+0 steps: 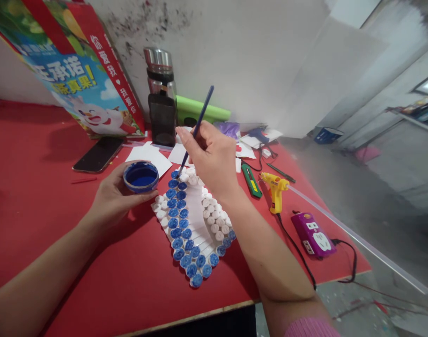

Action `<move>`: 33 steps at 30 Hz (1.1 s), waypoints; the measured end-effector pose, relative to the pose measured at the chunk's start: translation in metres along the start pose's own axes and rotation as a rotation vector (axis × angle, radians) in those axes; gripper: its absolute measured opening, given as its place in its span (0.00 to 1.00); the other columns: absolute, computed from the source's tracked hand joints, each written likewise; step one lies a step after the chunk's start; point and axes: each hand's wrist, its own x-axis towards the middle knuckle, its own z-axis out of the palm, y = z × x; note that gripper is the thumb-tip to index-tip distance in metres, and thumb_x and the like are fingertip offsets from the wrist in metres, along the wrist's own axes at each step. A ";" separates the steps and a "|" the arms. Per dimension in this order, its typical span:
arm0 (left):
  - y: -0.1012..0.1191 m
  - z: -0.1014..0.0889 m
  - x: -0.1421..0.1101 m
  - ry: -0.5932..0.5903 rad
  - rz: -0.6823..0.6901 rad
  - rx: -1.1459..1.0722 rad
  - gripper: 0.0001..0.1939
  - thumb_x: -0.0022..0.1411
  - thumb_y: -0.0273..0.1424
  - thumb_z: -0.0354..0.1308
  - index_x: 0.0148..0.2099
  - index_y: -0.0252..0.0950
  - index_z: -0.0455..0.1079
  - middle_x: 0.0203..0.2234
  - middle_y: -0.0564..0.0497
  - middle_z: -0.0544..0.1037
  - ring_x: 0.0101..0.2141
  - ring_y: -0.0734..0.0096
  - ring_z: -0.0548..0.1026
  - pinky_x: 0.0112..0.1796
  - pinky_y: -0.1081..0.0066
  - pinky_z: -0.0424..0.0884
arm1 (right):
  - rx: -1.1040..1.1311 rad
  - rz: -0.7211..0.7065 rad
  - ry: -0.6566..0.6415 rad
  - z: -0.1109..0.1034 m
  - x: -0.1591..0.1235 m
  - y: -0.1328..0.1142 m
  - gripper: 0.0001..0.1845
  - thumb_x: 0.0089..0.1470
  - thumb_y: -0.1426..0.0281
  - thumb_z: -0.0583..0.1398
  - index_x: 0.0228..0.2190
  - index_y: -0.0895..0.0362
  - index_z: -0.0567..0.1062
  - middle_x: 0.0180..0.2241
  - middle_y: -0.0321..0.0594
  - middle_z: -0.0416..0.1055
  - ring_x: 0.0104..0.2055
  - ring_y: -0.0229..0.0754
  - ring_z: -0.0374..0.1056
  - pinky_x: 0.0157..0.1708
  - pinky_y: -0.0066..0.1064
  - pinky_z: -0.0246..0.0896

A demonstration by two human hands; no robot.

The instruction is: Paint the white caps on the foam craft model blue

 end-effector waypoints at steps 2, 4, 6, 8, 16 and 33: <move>0.000 0.000 0.000 -0.005 0.001 0.001 0.36 0.46 0.42 0.87 0.56 0.43 0.79 0.55 0.43 0.86 0.60 0.37 0.82 0.61 0.42 0.80 | -0.025 -0.019 0.031 -0.001 0.000 0.001 0.22 0.68 0.50 0.69 0.30 0.49 0.74 0.21 0.29 0.68 0.24 0.36 0.69 0.22 0.29 0.62; -0.001 0.000 0.000 -0.004 0.004 0.002 0.37 0.46 0.43 0.87 0.56 0.43 0.79 0.55 0.43 0.86 0.59 0.37 0.82 0.61 0.43 0.81 | -0.040 -0.034 0.058 -0.003 -0.001 -0.001 0.21 0.68 0.48 0.68 0.31 0.49 0.75 0.21 0.30 0.68 0.25 0.37 0.69 0.23 0.29 0.63; 0.000 0.000 0.001 0.000 0.007 0.001 0.36 0.46 0.43 0.87 0.56 0.42 0.79 0.54 0.42 0.86 0.59 0.37 0.82 0.61 0.44 0.81 | -0.041 -0.038 0.067 -0.003 -0.002 -0.003 0.21 0.69 0.48 0.67 0.32 0.49 0.76 0.21 0.30 0.68 0.25 0.37 0.68 0.24 0.30 0.65; 0.000 0.000 0.001 -0.002 0.005 -0.003 0.36 0.46 0.42 0.87 0.55 0.42 0.79 0.54 0.43 0.85 0.59 0.38 0.82 0.61 0.44 0.80 | -0.037 -0.041 0.065 -0.003 -0.003 -0.005 0.21 0.69 0.49 0.67 0.31 0.49 0.76 0.21 0.30 0.68 0.25 0.37 0.68 0.24 0.30 0.65; -0.001 -0.001 0.001 -0.012 -0.001 -0.007 0.38 0.46 0.43 0.87 0.57 0.42 0.79 0.55 0.42 0.85 0.59 0.37 0.82 0.62 0.44 0.80 | -0.034 -0.036 0.049 -0.003 0.000 0.002 0.20 0.69 0.49 0.68 0.34 0.50 0.78 0.21 0.30 0.69 0.25 0.37 0.69 0.23 0.30 0.65; -0.002 -0.003 0.000 -0.023 -0.028 -0.031 0.41 0.48 0.45 0.86 0.60 0.40 0.77 0.56 0.41 0.85 0.55 0.42 0.84 0.56 0.49 0.83 | 0.373 0.146 -0.079 -0.016 0.017 -0.001 0.23 0.60 0.47 0.75 0.35 0.52 0.77 0.26 0.31 0.77 0.19 0.34 0.70 0.15 0.29 0.64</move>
